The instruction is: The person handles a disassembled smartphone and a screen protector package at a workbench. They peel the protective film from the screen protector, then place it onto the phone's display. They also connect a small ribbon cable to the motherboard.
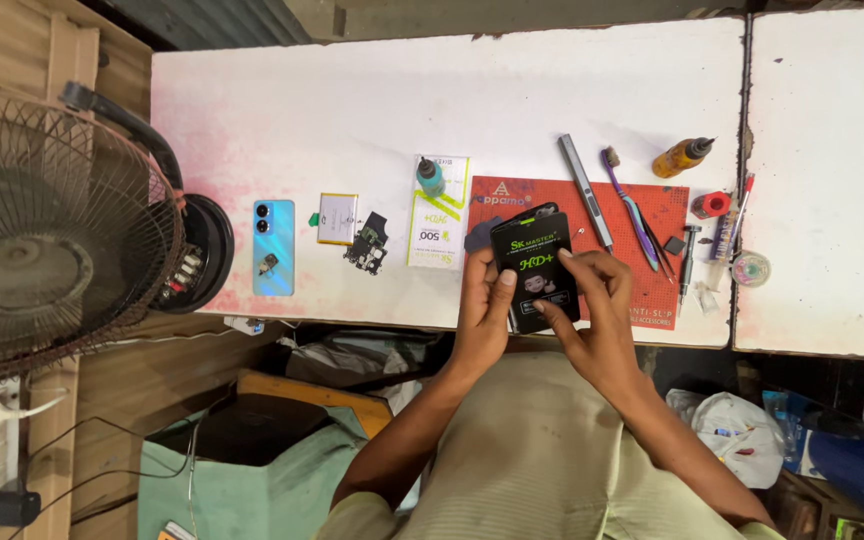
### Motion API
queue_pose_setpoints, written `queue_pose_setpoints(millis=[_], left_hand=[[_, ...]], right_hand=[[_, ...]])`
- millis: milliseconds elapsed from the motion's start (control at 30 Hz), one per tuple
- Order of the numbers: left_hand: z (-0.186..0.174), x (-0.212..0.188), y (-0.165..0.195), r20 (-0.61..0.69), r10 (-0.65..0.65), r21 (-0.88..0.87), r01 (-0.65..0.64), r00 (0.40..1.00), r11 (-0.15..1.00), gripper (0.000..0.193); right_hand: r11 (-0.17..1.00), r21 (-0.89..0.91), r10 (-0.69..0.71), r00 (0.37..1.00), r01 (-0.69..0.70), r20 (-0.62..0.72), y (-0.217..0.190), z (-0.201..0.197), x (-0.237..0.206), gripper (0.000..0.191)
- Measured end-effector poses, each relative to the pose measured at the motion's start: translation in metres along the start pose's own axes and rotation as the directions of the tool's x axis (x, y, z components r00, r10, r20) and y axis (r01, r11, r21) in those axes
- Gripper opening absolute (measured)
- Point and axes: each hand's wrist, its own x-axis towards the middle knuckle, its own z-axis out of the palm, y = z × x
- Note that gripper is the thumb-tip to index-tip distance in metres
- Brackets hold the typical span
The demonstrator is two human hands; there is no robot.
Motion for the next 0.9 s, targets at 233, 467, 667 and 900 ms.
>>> queue_pose_setpoints(millis=[233,467,667,900], left_hand=[[0.013,0.003,0.004,0.065,-0.052,-0.02,0.054,0.997,0.998,0.029],[0.042,0.009,0.005,0.163,-0.195,0.089,0.182,0.967,0.979,0.031],[0.076,0.016,0.001,0.2,-0.236,0.131,0.213,0.951,0.968,0.029],[0.088,0.018,0.012,0.189,-0.256,0.292,0.194,0.948,0.936,0.026]], right_hand=[[0.748,0.626,0.189,0.975,-0.222,0.12,0.009,-0.027,0.013,0.067],[0.717,0.637,0.239,0.958,-0.282,0.156,0.024,-0.082,0.04,0.051],[0.796,0.468,0.347,0.923,-0.383,0.166,0.045,-0.11,0.052,0.037],[0.673,0.559,0.429,0.871,-0.485,0.239,0.053,-0.118,0.054,0.03]])
